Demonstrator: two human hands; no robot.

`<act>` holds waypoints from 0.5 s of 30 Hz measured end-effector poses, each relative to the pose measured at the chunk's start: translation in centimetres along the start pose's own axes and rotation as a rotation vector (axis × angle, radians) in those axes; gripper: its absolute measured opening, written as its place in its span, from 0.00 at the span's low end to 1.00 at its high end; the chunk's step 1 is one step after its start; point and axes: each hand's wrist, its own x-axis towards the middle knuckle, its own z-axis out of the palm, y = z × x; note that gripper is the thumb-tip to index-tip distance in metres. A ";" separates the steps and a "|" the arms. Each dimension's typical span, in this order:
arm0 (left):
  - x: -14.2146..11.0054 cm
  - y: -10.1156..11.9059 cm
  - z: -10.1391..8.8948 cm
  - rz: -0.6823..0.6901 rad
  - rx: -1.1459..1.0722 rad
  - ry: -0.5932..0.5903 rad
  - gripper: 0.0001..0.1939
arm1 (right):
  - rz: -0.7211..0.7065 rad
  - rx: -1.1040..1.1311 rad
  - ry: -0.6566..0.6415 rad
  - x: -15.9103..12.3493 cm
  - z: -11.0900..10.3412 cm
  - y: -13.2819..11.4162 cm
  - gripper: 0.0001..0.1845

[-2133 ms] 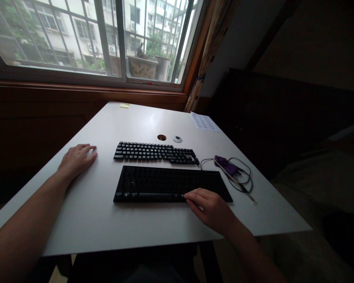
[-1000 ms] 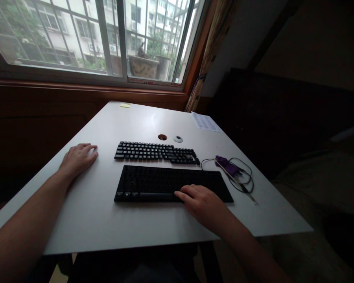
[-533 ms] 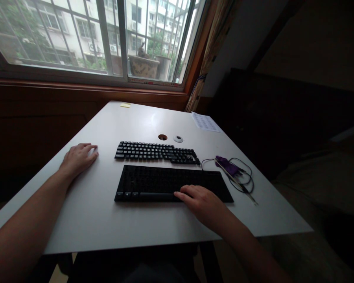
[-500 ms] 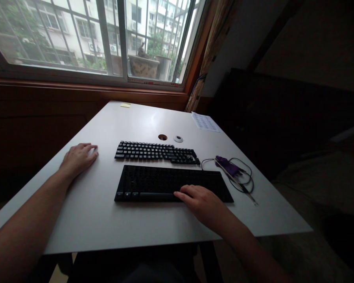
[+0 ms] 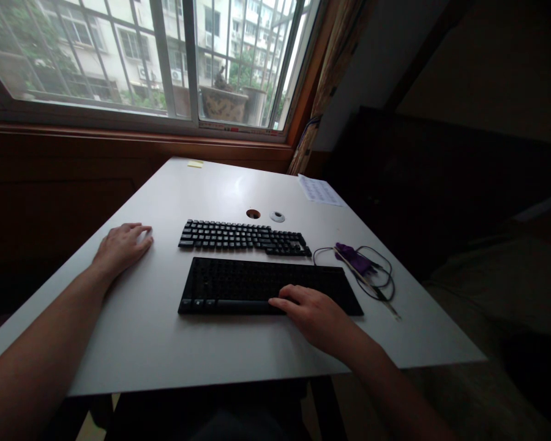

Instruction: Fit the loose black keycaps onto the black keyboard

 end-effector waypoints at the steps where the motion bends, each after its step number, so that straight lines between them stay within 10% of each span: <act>1: 0.0 0.0 0.0 0.002 -0.002 0.000 0.27 | -0.002 0.009 0.009 0.0 0.0 0.0 0.27; 15: 0.0 0.0 0.0 -0.001 -0.018 0.009 0.28 | -0.025 0.180 0.108 0.3 -0.6 1.2 0.24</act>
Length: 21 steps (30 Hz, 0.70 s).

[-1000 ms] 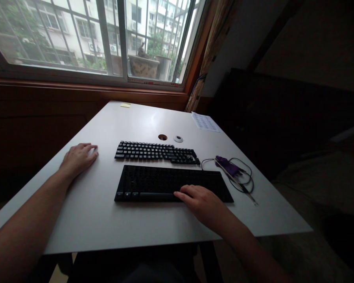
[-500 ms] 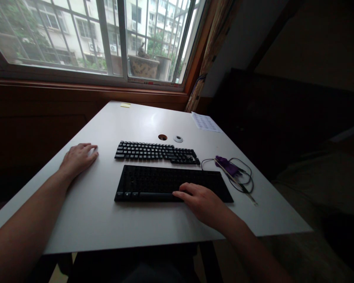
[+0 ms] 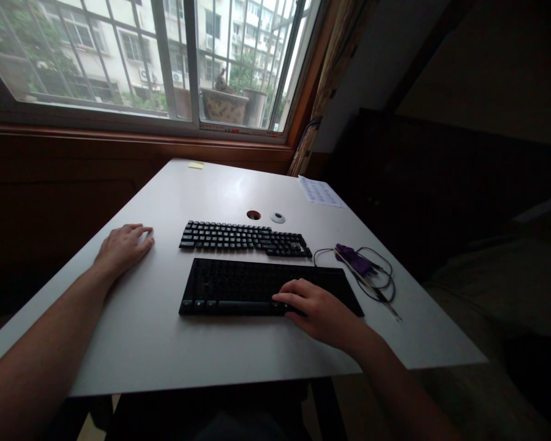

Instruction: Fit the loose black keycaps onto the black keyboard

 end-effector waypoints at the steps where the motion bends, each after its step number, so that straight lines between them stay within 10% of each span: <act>1: 0.0 0.0 0.0 -0.001 -0.002 0.000 0.28 | -0.001 0.019 0.038 0.3 -0.2 0.3 0.23; 6: 0.0 0.0 0.0 -0.008 -0.001 0.003 0.28 | 0.099 -0.018 0.248 2.6 0.2 3.0 0.24; 21: 0.1 -0.1 0.2 -0.002 0.002 0.011 0.28 | 0.236 -0.108 0.171 6.2 3.4 6.8 0.27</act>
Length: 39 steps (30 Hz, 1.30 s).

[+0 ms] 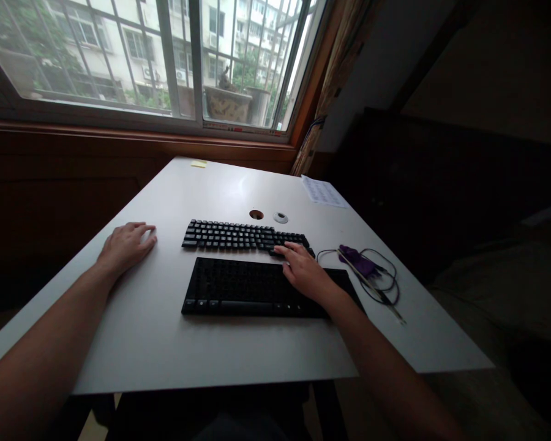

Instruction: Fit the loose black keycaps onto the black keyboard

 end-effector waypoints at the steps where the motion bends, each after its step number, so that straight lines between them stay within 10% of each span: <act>1: 0.0 0.0 0.0 0.000 0.004 -0.002 0.28 | -0.003 -0.004 -0.006 0.0 0.0 0.0 0.27; 39: 0.1 -0.2 0.2 0.012 0.003 0.011 0.30 | -0.137 0.023 -0.042 4.4 1.1 -0.8 0.13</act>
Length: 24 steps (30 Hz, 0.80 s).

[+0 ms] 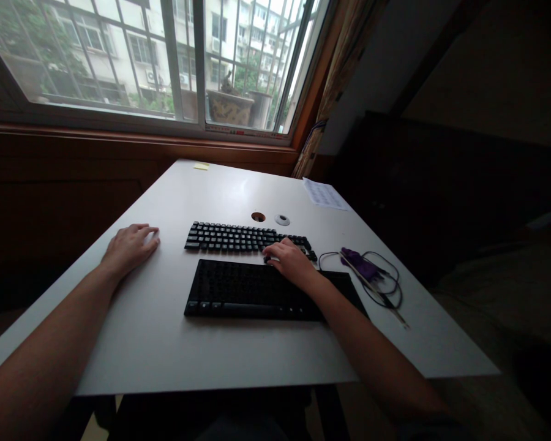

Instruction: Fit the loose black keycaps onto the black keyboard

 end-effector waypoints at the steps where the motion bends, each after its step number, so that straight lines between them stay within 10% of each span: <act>1: 0.0 0.0 0.0 0.002 0.000 -0.002 0.31 | 0.001 0.006 0.003 0.0 0.0 0.0 0.13; 9: 0.0 0.1 0.0 -0.012 -0.016 0.017 0.30 | 0.059 0.105 0.071 -1.3 -1.9 -0.5 0.17; 24: 0.1 -0.3 0.0 -0.001 -0.036 0.004 0.26 | 0.386 0.383 -0.131 -13.2 -7.1 -1.8 0.17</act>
